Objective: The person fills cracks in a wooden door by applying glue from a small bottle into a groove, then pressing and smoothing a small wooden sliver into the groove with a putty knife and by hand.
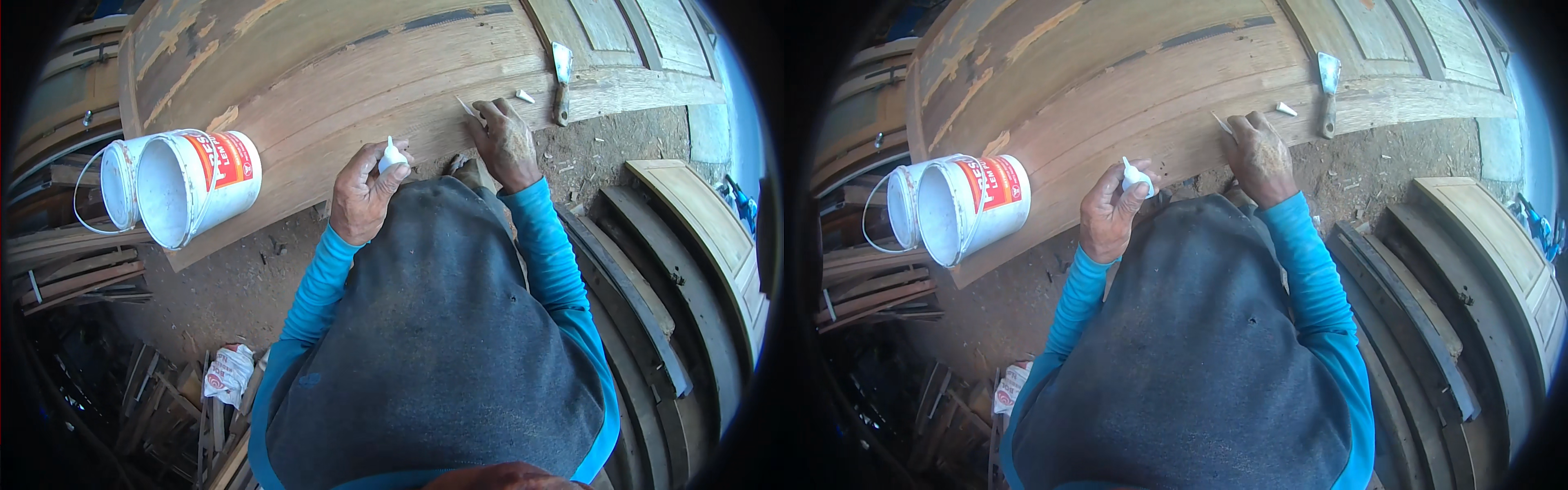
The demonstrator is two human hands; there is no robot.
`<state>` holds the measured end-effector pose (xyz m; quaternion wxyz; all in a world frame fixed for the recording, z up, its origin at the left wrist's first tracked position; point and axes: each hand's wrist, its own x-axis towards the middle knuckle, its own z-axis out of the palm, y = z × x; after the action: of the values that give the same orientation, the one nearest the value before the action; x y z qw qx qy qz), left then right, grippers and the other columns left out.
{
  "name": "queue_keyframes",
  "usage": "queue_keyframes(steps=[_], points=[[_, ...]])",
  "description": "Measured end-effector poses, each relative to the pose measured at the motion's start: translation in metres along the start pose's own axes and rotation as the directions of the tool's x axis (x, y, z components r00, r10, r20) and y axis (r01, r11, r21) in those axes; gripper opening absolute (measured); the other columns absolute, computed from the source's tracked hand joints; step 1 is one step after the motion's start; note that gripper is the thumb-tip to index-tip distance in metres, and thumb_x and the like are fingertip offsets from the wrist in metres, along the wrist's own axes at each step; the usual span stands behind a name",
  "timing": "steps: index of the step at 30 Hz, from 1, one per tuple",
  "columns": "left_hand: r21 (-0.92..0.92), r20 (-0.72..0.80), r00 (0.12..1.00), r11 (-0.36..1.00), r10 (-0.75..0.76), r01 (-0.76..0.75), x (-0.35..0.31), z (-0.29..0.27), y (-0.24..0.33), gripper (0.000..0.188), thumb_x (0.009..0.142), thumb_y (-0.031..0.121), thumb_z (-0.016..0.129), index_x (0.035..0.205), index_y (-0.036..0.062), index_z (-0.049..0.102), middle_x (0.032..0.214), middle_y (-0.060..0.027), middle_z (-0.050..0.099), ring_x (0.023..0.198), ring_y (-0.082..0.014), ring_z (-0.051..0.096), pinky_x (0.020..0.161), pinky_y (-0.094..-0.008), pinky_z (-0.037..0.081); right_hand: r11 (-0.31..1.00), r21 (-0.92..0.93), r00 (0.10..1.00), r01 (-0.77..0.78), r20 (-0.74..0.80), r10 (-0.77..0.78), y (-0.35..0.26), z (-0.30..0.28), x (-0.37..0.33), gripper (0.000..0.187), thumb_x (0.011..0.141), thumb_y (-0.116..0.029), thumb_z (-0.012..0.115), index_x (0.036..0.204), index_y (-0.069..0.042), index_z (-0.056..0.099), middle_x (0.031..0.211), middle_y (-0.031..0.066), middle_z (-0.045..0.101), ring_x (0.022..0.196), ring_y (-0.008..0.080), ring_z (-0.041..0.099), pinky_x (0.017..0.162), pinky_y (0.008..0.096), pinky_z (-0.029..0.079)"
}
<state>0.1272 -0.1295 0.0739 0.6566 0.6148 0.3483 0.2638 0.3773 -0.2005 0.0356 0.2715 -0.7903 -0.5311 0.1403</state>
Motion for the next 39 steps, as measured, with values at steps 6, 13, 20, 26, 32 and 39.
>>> queue_keyframes(steps=[6,13,20,26,32,39], points=[[-0.009,-0.040,0.999,1.000,0.007,-0.007,-0.005,0.003,-0.005,0.038,0.103,0.022,0.070,0.131,-0.0039,0.064,0.115,-0.0129,0.072,0.102,-0.0181,0.070,0.091,-0.0312,0.057,1.000,-0.024,1.000,0.002,-0.001,-0.002,0.007,0.015,0.012,0.015,0.096,-0.017,0.066,0.094,-0.004,0.060,0.095,0.0206,0.064,0.091,0.0430,0.065,0.079,0.0535,0.052],[0.031,0.028,1.000,0.999,-0.010,0.009,0.002,-0.004,-0.008,0.044,0.104,0.023,0.069,0.133,-0.0092,0.060,0.111,-0.0119,0.070,0.100,-0.0170,0.067,0.094,-0.0325,0.056,0.855,0.478,0.979,-0.202,0.097,0.177,0.006,0.002,0.010,0.017,0.098,-0.017,0.070,0.103,-0.001,0.069,0.086,0.0078,0.068,0.075,0.0189,0.065,0.070,0.0346,0.053],[0.030,0.138,0.989,0.998,0.046,-0.051,0.017,-0.005,-0.006,0.042,0.104,0.021,0.069,0.134,-0.0070,0.061,0.111,-0.0112,0.071,0.101,-0.0167,0.068,0.094,-0.0316,0.056,0.488,0.838,0.951,-0.246,0.112,0.287,-0.050,-0.021,0.003,0.018,0.098,-0.017,0.075,0.106,-0.002,0.071,0.084,-0.0004,0.066,0.074,0.0068,0.059,0.065,0.0235,0.048],[0.101,0.235,0.971,0.993,0.043,-0.068,0.029,-0.006,0.008,0.037,0.103,0.022,0.070,0.130,-0.0027,0.065,0.109,-0.0094,0.072,0.102,-0.0164,0.068,0.093,-0.0321,0.055,0.350,0.902,0.955,-0.251,0.171,0.242,-0.072,-0.029,0.001,0.024,0.097,-0.018,0.078,0.115,-0.002,0.074,0.089,0.0000,0.070,0.078,0.0061,0.061,0.065,0.0221,0.046],[0.111,0.284,0.955,0.987,0.083,-0.119,0.033,-0.005,0.014,0.034,0.103,0.024,0.071,0.126,-0.0010,0.068,0.106,-0.0093,0.072,0.098,-0.0172,0.068,0.089,-0.0328,0.055,0.238,0.937,0.949,-0.254,0.194,0.249,-0.091,-0.032,-0.005,0.020,0.095,-0.017,0.080,0.110,-0.004,0.075,0.094,0.0020,0.074,0.081,0.0073,0.064,0.067,0.0216,0.047],[0.150,0.278,0.951,0.972,0.134,-0.181,0.029,-0.006,0.012,0.034,0.102,0.023,0.072,0.124,-0.0026,0.067,0.105,-0.0130,0.072,0.097,-0.0207,0.069,0.087,-0.0335,0.055,0.213,0.953,0.960,-0.216,0.167,0.224,-0.104,-0.033,-0.010,0.017,0.095,-0.012,0.080,0.108,-0.002,0.074,0.093,0.0046,0.074,0.083,0.0115,0.067,0.073,0.0247,0.053]])
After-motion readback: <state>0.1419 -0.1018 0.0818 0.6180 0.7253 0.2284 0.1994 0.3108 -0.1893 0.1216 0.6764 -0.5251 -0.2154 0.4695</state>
